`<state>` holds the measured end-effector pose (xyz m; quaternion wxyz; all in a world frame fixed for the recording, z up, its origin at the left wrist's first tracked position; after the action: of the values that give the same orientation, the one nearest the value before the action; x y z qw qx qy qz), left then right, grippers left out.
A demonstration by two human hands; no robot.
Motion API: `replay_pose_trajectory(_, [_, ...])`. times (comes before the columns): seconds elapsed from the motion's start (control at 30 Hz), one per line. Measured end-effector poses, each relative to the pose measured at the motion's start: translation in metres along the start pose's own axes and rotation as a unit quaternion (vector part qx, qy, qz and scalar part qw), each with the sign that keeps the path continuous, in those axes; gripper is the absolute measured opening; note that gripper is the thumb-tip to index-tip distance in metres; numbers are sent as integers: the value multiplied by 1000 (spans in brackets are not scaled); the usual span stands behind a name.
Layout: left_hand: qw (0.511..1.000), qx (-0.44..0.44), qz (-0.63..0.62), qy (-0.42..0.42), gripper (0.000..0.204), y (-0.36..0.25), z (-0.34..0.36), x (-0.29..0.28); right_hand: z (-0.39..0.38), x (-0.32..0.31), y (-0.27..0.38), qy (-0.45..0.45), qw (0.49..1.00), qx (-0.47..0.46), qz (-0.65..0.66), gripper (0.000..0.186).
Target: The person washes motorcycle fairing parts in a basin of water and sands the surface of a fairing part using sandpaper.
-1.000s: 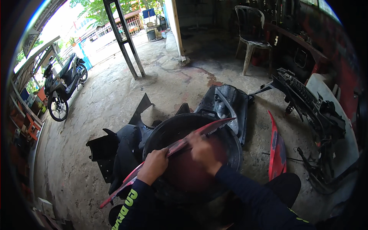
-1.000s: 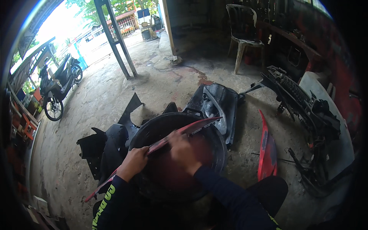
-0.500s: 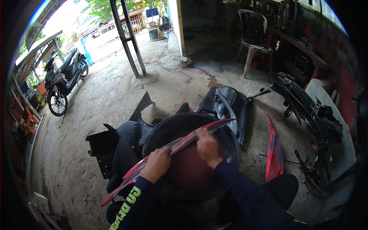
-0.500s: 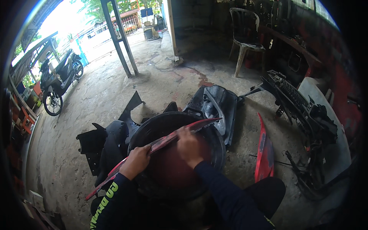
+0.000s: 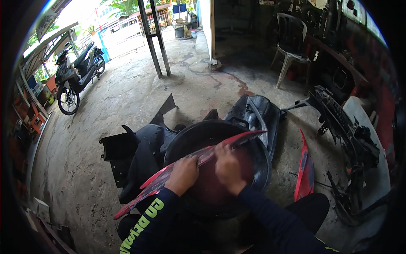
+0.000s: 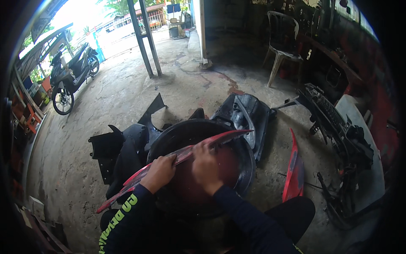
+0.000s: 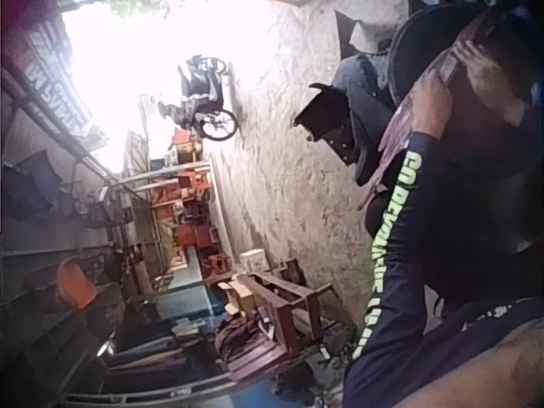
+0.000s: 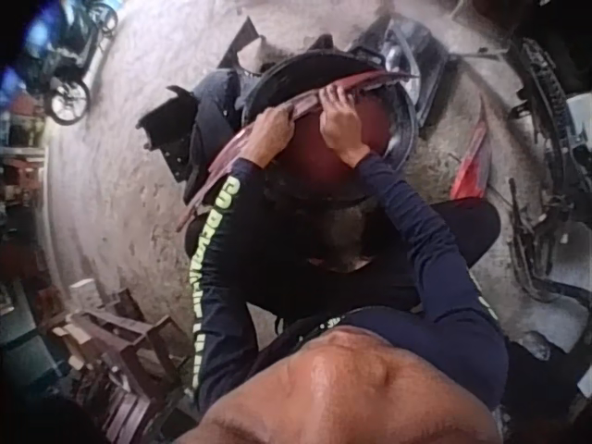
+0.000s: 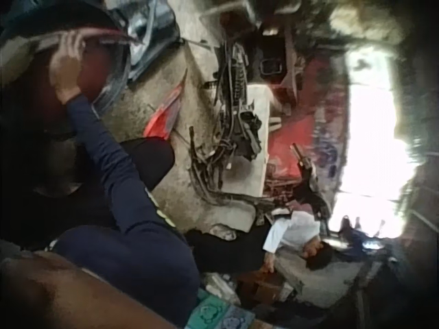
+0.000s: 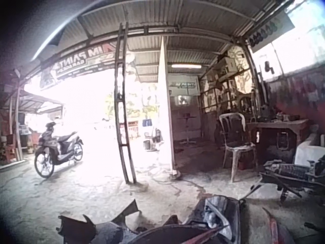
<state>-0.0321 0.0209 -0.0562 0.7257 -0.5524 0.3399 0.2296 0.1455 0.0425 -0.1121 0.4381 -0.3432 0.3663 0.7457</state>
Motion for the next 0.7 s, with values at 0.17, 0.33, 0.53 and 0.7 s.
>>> replay_pose_trajectory(0.17, [999, -34, 1, 25, 24, 1, 2, -2, -7, 7, -5, -49, 994, -92, 19, 50])
replay_pose_trajectory(0.33, [1000, -14, 6, 6, 23, 9, -1, 2, -25, 0, 17, -34, 984, -177, -3, 53])
replay_pose_trajectory(0.53, [1000, -17, 19, 8, 23, 6, 1, 2, -10, -3, 12, -38, 984, -148, -93, 47])
replay_pose_trajectory(0.7, [999, 30, 13, -4, 20, -1, 1, 9, 8, -2, -30, 2, 998, -11, -61, 45])
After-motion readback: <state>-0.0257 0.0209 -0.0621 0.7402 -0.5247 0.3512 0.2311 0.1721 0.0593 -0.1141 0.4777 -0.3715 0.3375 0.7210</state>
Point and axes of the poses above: each hand's wrist, its own z-axis towards the middle knuckle, its own x-axis out of the palm, y = z × x, the point moved 3 cm from there along z, towards the middle knuckle, and after that the axes turned 15 degrees about -z, right-handed, at the moved point
